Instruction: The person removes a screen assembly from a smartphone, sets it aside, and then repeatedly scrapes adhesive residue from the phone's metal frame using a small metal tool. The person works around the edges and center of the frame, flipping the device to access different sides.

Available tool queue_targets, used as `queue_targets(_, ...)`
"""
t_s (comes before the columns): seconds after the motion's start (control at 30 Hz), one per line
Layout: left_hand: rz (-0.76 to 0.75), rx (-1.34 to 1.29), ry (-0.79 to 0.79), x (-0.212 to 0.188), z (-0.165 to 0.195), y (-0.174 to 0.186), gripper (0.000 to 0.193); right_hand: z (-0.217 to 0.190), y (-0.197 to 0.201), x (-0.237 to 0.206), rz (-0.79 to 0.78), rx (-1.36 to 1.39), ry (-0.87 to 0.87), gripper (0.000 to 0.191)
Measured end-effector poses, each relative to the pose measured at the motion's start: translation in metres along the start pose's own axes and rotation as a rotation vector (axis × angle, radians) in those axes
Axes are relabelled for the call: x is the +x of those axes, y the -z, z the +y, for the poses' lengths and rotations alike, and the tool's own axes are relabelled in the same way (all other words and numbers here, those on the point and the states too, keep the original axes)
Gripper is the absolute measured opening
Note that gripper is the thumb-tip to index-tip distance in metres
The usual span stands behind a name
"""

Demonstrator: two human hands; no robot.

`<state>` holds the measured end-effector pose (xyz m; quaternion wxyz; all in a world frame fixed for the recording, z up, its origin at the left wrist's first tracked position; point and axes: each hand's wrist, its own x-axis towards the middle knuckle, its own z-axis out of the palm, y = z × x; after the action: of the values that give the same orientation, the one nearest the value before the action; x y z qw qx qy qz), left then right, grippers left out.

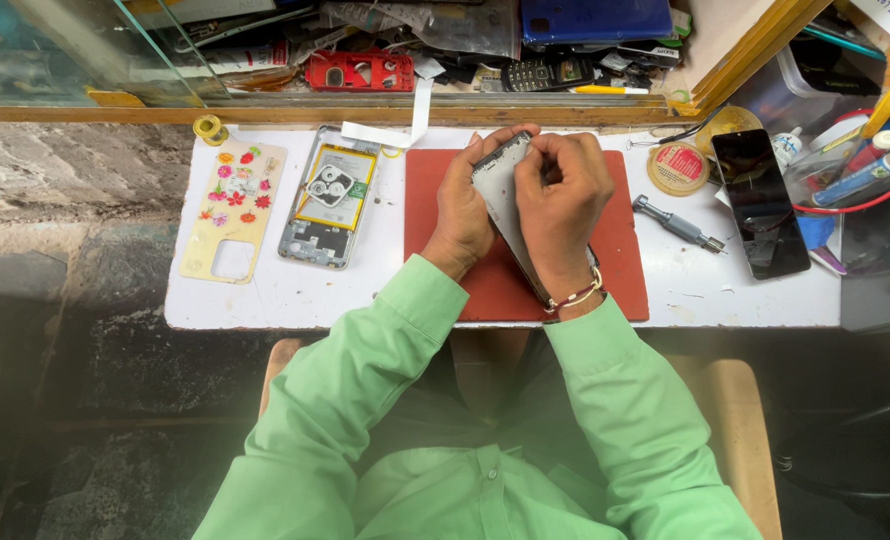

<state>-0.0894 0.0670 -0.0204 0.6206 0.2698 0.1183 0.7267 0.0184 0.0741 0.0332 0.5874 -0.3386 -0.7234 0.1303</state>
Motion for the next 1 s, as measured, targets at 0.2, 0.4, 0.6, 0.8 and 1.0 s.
queue_targets(0.2, -0.002, 0.004, -0.015, 0.001, -0.001, 0.000, 0.056, 0.002, 0.000, -0.001, 0.016, -0.024, 0.025, 0.005)
queue_targets(0.4, -0.001, 0.030, -0.018, -0.001, 0.000, -0.001, 0.056, 0.003, -0.001, 0.000, 0.032, 0.015, -0.012, 0.005)
queue_targets(0.6, 0.030, 0.028, -0.025, 0.000, 0.001, -0.003, 0.053, 0.002, -0.002, 0.001, 0.039, -0.003, -0.001, 0.005)
queue_targets(0.8, 0.048, 0.049, -0.029, -0.002, 0.000, -0.003, 0.051, 0.000, -0.006, 0.003, 0.069, -0.009, -0.044, 0.006)
queue_targets(1.0, 0.045, 0.052, -0.044, -0.002, -0.001, -0.004, 0.051, -0.001, -0.010, 0.004, 0.104, -0.034, -0.045, 0.010)
